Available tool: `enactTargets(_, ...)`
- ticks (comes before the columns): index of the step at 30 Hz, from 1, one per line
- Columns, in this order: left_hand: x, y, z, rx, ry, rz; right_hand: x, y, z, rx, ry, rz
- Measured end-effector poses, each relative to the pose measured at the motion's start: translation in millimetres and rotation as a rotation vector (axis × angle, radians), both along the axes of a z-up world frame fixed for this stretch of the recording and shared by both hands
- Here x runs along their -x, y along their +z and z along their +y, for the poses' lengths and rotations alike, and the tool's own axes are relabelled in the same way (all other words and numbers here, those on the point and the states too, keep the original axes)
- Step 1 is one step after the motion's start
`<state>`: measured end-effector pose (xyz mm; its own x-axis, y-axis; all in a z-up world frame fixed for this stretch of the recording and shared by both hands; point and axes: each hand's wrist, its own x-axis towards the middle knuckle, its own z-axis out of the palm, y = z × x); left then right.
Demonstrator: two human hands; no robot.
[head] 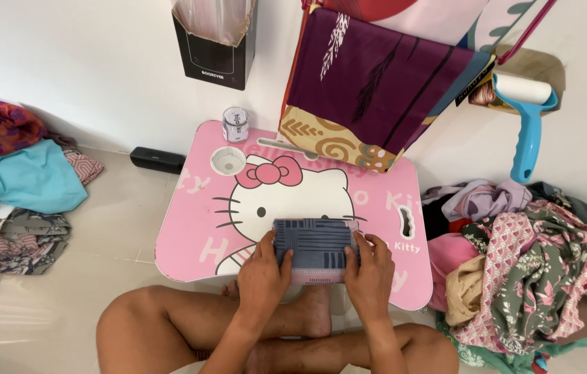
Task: The person cleans a small piece of folded blue fabric using a lint roller and places it into a clear plastic bag.
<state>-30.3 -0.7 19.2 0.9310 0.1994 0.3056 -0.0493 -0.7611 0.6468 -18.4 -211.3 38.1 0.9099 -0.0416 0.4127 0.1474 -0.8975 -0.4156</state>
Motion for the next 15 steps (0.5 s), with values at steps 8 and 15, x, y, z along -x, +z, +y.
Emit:
enactTargets(8, 17, 18, -14, 0.258, -0.122, 0.204, -32, -15, 7, 0.142, 0.032, 0.125)
enactTargets(15, 37, 11, -64, 0.945, -0.139, 0.274, -62, 18, -3, 0.160, 0.036, 0.164)
